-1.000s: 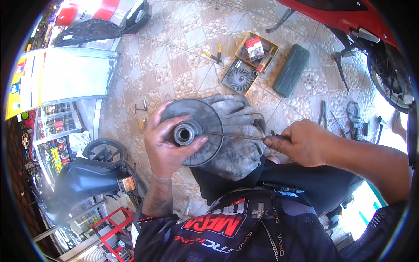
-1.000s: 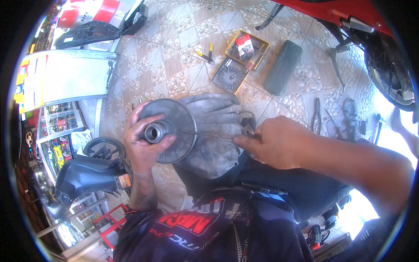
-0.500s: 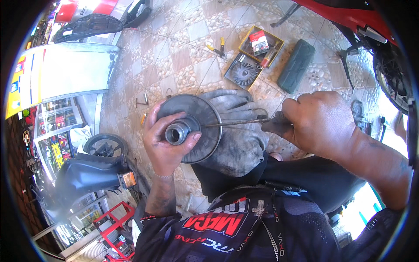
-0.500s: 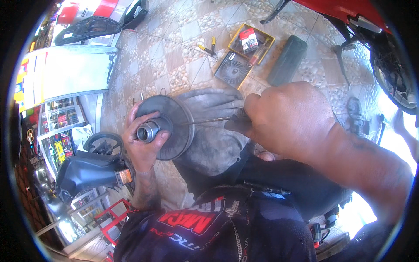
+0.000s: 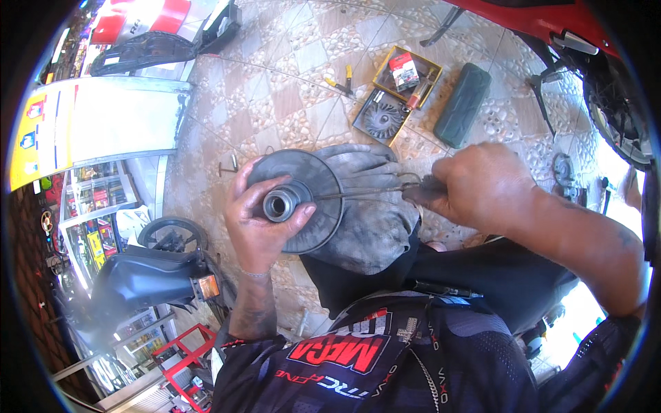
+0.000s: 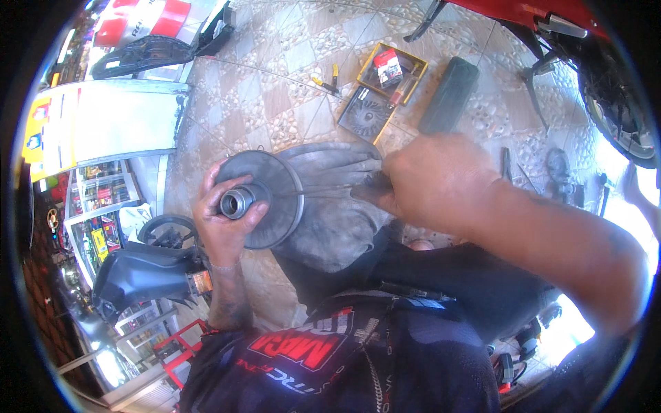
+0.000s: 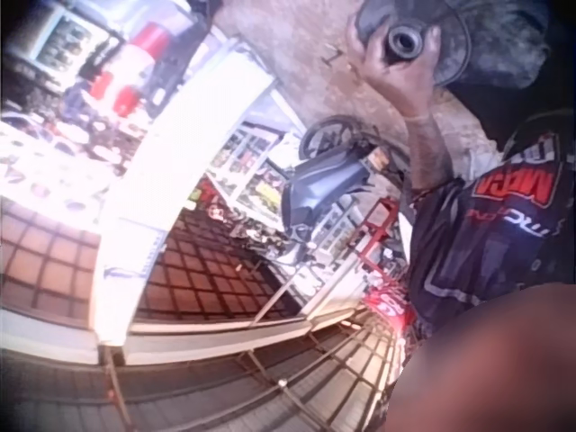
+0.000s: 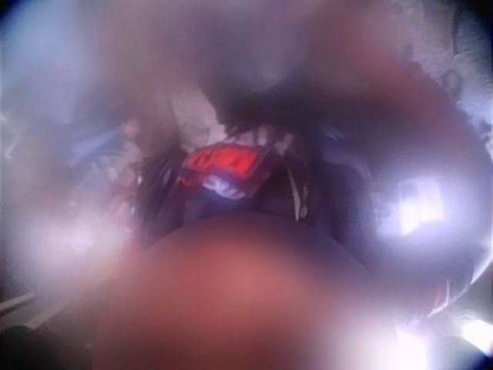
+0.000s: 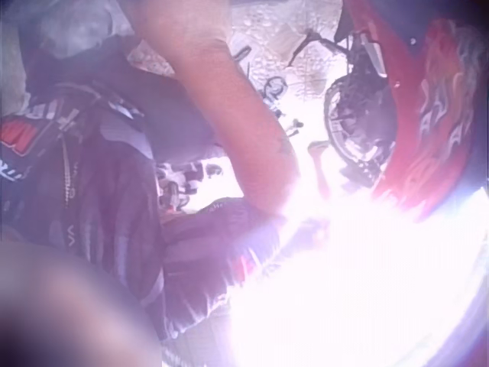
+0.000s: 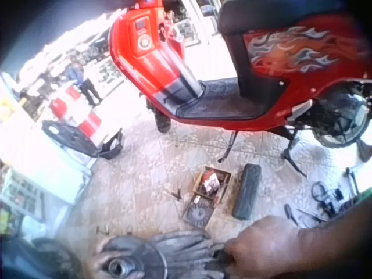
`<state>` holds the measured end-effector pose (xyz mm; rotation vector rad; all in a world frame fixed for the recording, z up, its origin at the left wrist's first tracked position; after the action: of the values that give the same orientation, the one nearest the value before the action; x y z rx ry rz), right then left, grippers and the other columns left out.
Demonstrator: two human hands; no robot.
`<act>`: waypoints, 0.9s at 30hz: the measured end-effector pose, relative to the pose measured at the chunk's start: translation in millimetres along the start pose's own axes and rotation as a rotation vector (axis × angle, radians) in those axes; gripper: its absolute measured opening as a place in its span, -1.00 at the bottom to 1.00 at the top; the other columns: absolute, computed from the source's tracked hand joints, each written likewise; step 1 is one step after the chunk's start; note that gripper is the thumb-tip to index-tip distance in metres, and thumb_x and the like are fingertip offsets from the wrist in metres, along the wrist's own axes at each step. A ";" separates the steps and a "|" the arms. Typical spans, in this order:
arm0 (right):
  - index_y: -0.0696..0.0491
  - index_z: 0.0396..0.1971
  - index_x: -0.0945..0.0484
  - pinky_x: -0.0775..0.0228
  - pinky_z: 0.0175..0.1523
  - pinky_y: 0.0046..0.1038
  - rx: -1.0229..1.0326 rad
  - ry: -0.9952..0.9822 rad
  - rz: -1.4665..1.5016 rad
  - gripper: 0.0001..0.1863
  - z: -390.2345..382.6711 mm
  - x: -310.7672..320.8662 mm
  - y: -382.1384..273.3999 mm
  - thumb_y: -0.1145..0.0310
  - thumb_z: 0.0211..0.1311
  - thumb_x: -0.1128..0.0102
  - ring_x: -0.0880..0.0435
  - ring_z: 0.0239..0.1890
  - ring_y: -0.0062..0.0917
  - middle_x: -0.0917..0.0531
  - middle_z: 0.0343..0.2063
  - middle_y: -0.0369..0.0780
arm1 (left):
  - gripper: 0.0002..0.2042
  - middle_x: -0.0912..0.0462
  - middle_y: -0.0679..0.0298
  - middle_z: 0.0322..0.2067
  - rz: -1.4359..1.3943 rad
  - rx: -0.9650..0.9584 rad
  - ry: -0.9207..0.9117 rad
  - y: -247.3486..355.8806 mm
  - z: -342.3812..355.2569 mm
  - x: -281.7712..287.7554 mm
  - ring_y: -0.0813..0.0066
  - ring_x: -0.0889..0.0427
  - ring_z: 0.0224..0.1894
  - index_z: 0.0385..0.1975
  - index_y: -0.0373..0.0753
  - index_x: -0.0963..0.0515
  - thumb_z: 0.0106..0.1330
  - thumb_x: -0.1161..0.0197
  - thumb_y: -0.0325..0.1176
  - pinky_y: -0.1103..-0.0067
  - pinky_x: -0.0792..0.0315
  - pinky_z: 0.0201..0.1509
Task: The person uses a screwdriver to pry and remove a retaining ring from a scooter clutch assembly, then wipes the part with a cloth.
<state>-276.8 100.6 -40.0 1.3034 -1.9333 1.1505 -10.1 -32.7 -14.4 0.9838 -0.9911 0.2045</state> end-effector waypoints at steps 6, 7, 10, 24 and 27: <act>0.06 -0.34 -0.77 -0.65 -0.09 -0.19 0.030 0.103 -0.082 -0.43 -1.1 14.1 -2.4 -0.21 0.34 -0.15 -0.80 -0.28 -0.20 -0.77 -0.43 -0.09 | -0.53 -0.55 -0.02 0.15 -0.087 0.057 0.052 -5.5 -9.7 0.0 0.16 -0.58 0.20 -0.19 -0.34 -0.75 -0.20 -0.70 -0.41 0.34 -0.45 0.28; 0.06 -0.34 -0.77 -0.65 -0.09 -0.19 -0.007 0.022 -0.082 -0.41 0.5 12.0 -1.3 -0.23 0.34 -0.14 -0.80 -0.28 -0.21 -0.77 -0.43 -0.09 | -0.53 -0.55 -0.02 0.15 -0.083 0.061 0.049 -6.2 -10.2 0.3 0.16 -0.57 0.21 -0.19 -0.34 -0.75 -0.20 -0.70 -0.40 0.33 -0.44 0.28; 0.07 -0.36 -0.78 -0.65 -0.09 -0.19 -0.010 -0.011 -0.031 -0.37 8.3 10.7 -1.4 -0.27 0.34 -0.11 -0.80 -0.28 -0.21 -0.76 -0.43 -0.09 | -0.53 -0.54 -0.03 0.16 -0.057 0.064 0.039 -6.2 -9.8 1.7 0.15 -0.55 0.24 -0.19 -0.34 -0.75 -0.20 -0.70 -0.39 0.33 -0.43 0.30; 0.05 -0.50 -0.76 -0.62 -0.22 -0.19 0.031 0.209 -0.107 -0.39 -15.2 40.1 -26.8 -0.26 0.27 -0.21 -0.79 -0.37 -0.18 -0.72 -0.56 -0.10 | -0.55 -0.61 -0.05 0.08 -0.108 0.098 0.078 -14.6 -9.0 -3.4 0.08 -0.55 0.23 -0.20 -0.31 -0.76 -0.17 -0.67 -0.35 0.30 -0.38 0.33; 0.05 -0.48 -0.77 -0.63 -0.21 -0.20 0.008 0.254 -0.163 -0.39 -18.7 48.8 -35.8 -0.27 0.28 -0.19 -0.79 -0.35 -0.18 -0.72 -0.56 -0.10 | -0.56 -0.62 -0.05 0.08 -0.123 0.080 0.081 -17.3 -7.7 -3.6 0.09 -0.56 0.22 -0.20 -0.31 -0.76 -0.16 -0.67 -0.35 0.30 -0.39 0.32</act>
<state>-263.4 88.1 20.7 1.2282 -1.6118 1.1801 2.2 -35.6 -29.0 1.0974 -0.8507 0.1810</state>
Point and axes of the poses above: each hand's wrist, its own z-axis towards the middle knuckle, its own x-axis out of the back of the hand, y = z × x, the point moved 4 cm from there along z, towards the middle knuckle
